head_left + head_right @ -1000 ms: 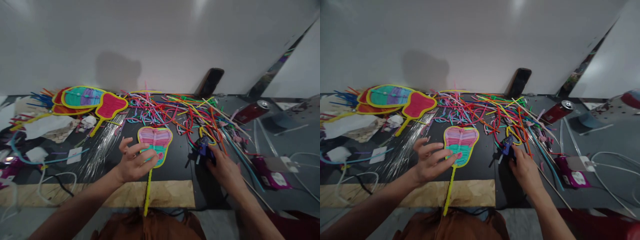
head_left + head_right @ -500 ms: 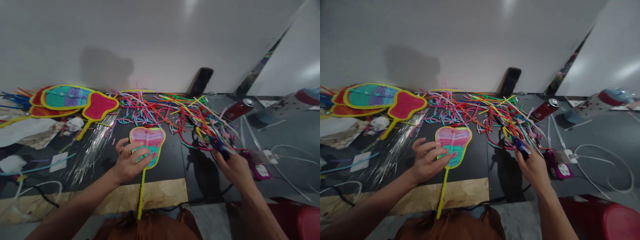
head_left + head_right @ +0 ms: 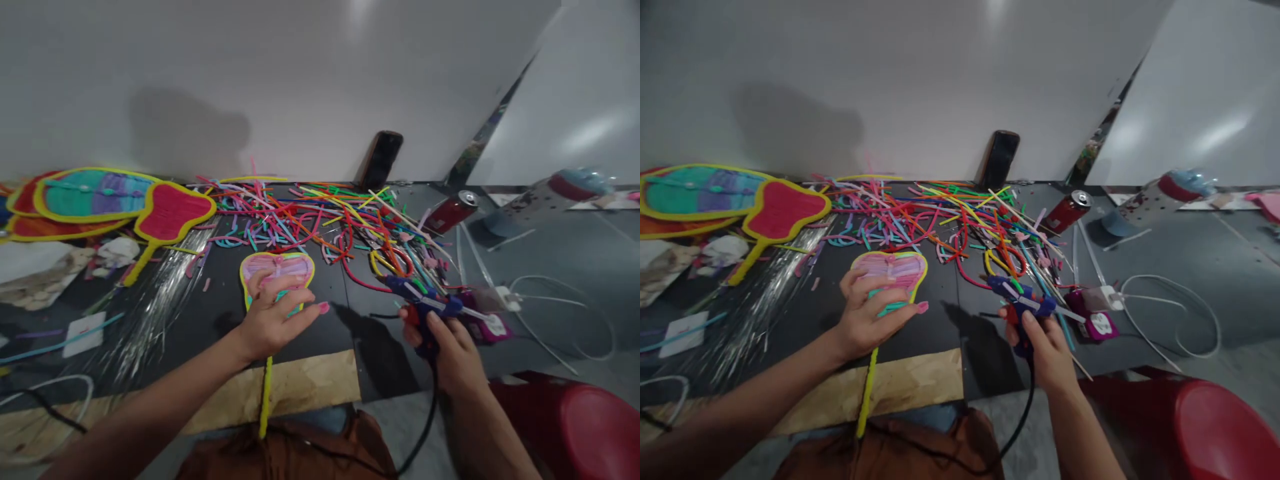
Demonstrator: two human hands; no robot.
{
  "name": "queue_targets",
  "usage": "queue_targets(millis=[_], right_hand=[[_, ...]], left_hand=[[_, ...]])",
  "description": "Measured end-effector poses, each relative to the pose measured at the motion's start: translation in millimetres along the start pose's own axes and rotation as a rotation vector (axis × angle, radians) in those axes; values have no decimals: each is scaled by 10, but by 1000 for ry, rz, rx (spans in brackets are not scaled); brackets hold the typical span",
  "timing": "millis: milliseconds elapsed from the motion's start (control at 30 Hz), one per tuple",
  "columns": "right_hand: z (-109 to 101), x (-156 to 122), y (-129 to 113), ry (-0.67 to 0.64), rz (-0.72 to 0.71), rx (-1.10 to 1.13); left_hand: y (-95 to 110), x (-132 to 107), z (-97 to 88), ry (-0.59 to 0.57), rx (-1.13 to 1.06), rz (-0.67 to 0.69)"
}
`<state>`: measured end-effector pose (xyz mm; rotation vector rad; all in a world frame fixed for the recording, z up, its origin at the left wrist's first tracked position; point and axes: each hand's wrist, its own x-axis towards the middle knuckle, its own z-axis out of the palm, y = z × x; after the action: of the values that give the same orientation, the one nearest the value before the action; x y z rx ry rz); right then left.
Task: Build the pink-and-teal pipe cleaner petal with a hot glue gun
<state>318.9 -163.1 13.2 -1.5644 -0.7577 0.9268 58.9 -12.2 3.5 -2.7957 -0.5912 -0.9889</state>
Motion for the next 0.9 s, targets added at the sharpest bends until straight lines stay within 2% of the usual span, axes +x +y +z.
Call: queue_targets(millis=[67, 167, 267, 467, 600, 767, 900], right_hand=[[104, -73, 50, -99, -9, -3], [260, -145, 95, -248, -97, -102], [397, -173, 81, -325, -168, -221], [528, -157, 31, -371, -258, -397], [551, -142, 25, -396, -305, -458], [580, -126, 6, -414, -346, -475], [578, -103, 53, -396, -385, -524]], left_hand=[[-6, -70, -20, -27, 23, -55], [-28, -145, -98, -8, 26, -82], [-58, -158, -201, 4, 5, -79], [-112, -135, -303, 95, 35, 96], [-132, -144, -295, 92, -12, 84], [-143, -106, -307, 140, 97, 164], [-159, -101, -312, 138, 119, 173]])
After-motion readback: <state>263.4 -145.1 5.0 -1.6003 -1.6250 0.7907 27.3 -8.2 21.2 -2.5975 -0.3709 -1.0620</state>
